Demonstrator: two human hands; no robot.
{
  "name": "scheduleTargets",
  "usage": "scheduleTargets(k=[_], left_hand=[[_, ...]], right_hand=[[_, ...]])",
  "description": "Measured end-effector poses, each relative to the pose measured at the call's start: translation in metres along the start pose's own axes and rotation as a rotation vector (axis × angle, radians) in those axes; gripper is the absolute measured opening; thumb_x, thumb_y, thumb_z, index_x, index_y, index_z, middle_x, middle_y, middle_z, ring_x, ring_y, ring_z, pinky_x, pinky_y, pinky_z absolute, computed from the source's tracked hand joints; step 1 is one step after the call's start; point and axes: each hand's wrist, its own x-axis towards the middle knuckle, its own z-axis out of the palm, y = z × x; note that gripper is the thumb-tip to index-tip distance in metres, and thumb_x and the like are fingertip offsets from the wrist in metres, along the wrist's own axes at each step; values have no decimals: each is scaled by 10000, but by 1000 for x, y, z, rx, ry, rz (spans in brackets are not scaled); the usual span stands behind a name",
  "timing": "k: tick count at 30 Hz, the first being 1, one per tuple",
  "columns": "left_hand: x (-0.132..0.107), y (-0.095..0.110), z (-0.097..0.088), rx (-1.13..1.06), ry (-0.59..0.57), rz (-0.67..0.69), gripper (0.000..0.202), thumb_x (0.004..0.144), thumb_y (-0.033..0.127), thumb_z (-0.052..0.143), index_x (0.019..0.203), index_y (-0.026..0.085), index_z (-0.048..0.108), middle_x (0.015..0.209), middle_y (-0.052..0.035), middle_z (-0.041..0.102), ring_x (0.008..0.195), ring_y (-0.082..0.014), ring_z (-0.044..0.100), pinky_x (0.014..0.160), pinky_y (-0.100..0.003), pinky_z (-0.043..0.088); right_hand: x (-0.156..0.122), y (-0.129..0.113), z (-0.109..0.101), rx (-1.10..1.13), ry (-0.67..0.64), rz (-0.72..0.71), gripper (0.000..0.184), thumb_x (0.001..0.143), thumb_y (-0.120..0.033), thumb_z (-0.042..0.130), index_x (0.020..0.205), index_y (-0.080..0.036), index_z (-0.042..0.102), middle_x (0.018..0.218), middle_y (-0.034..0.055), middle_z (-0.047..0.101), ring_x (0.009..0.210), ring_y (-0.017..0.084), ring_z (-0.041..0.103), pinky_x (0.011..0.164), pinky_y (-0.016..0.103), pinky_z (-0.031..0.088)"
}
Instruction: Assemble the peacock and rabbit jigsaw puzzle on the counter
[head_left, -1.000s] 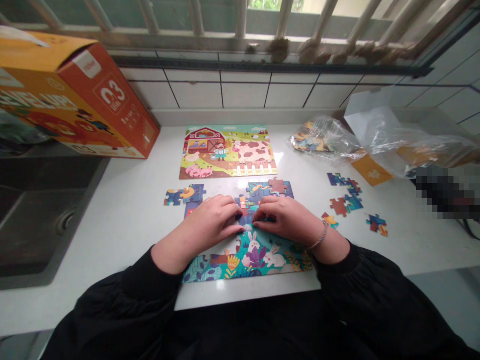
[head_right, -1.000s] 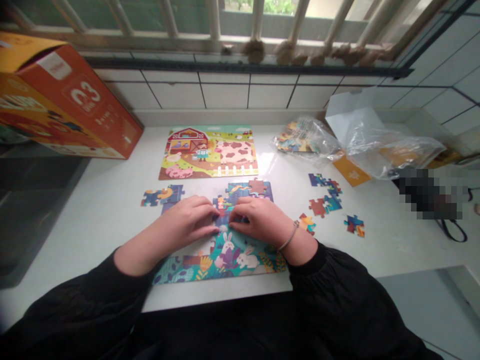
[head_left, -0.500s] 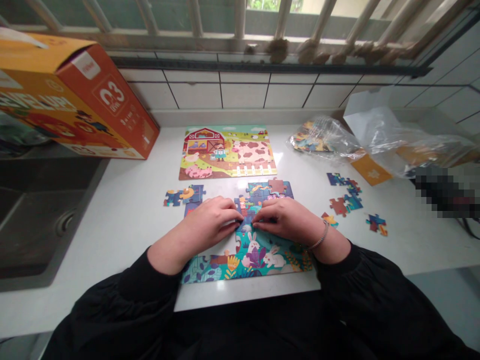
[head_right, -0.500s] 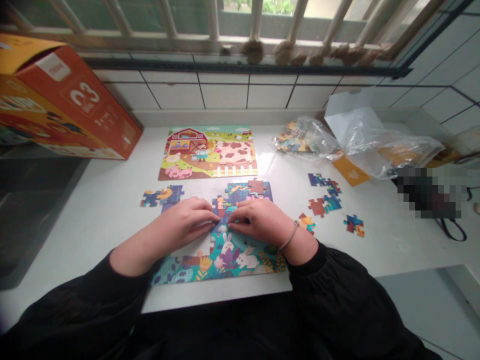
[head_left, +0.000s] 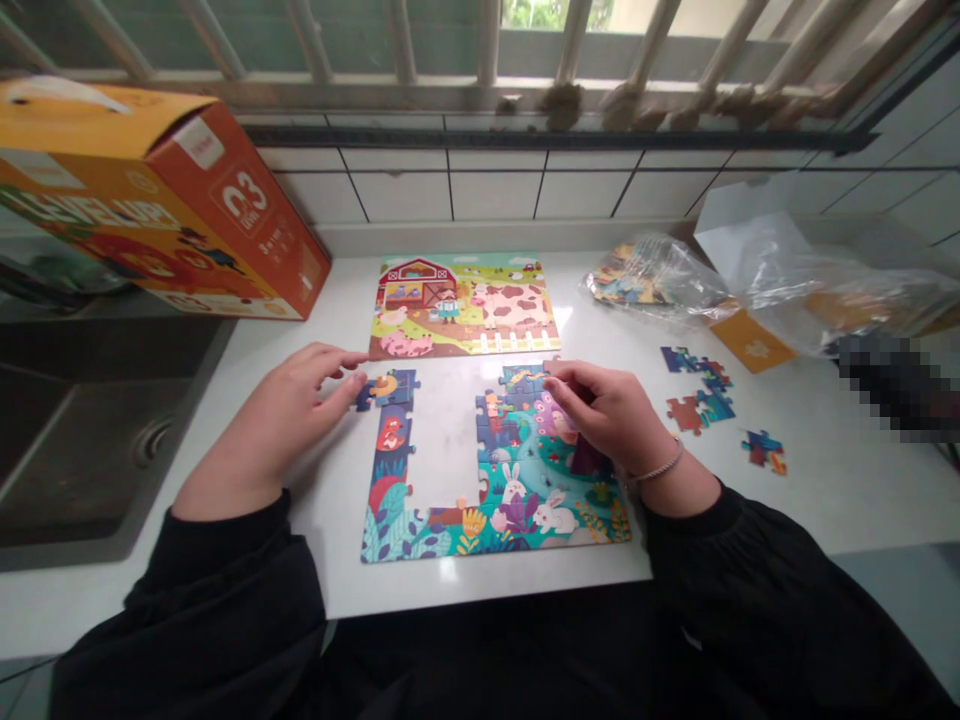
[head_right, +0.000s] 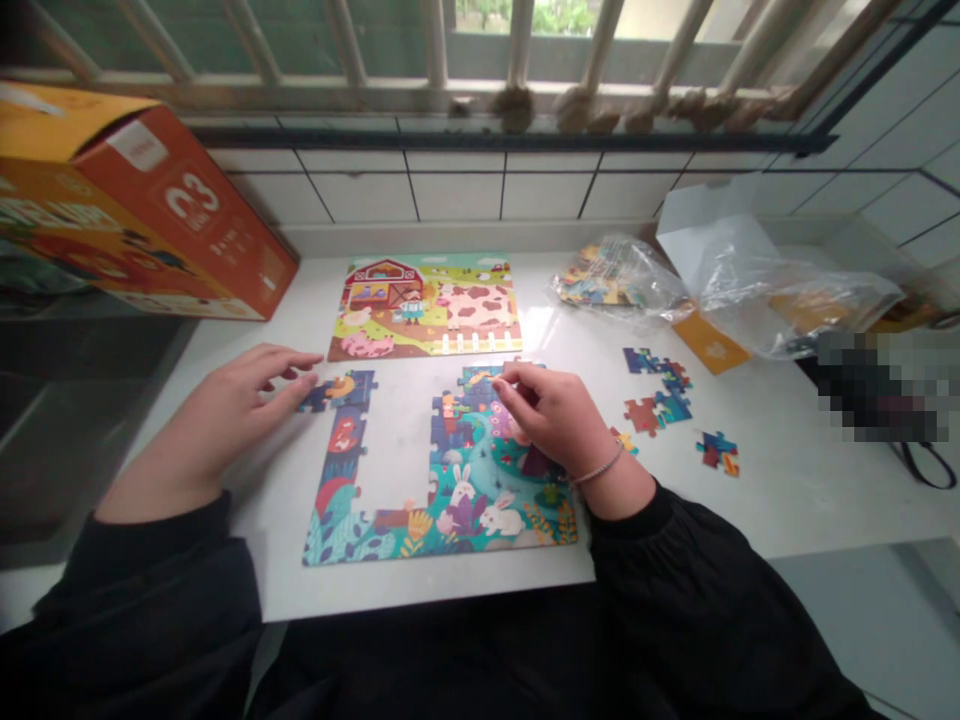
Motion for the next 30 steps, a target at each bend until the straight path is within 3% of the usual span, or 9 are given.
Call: scheduleTargets(k=[4,7,13,17,20,23,27,30], left_hand=[[0,-13,2,1,-28,7,477,1053,575,573,1316,209,731,1330,-135,704,1196,-317,700,1050,-455,585],[1,-19,5,-9,-58,72,544,1003,652,656,1328,222,729,1338,-136,687,1216,-321,688,1110,-470,557],[5,-20,17,-7,-91,90,679,948,726,714,1372,195,729,1341,-155,662,1236,-346,652,1138,-531,527],[7,-18,20,14,-80,96,561,969,703,699,1191,193,775,1292,-143,669,1185,-321,653,1119,-508,530],[8,-17,17,34,-111,115,468,1001,630,695,1164,196,757,1275,-126,678,1174,-294,647,1108,-470,525],[10,-15,15,50,-117,109,476,999,637,676,1168,196,734,1264,-123,690,1158,-298,644,1070,-454,525],[12,-8,14,50,-108,59,507,969,684,642,1172,223,693,1218,-104,726,1108,-304,667,1016,-445,541],[13,-3,14,67,-104,15,528,940,719,623,1197,263,687,1211,-78,748,1109,-311,679,1014,-444,550]], right_hand=[[0,1,-2,16,90,65,439,1083,-591,616,959,-203,778,672,-11,640,571,138,508,594,287,384],[1,0,-4,8,168,97,504,1080,-647,590,889,-212,756,629,-18,579,574,146,494,583,287,375],[0,-2,-8,-6,228,118,517,1082,-669,581,874,-222,737,634,-23,568,567,143,494,581,295,370],[0,0,-8,-4,234,119,510,1087,-665,581,870,-226,726,615,-32,531,560,142,472,572,301,362],[0,2,-9,-25,242,110,493,1101,-634,572,869,-225,718,620,-30,543,564,142,478,576,303,372],[-3,-2,-9,-52,180,34,438,1122,-558,564,878,-223,706,625,-30,562,565,140,487,595,302,389],[-16,-20,-3,-131,-45,-141,325,1144,-425,557,934,-222,700,744,1,678,655,142,590,668,289,425],[-30,-35,2,-284,-181,-239,324,1162,-409,527,960,-230,706,823,33,723,748,169,646,683,301,409]])
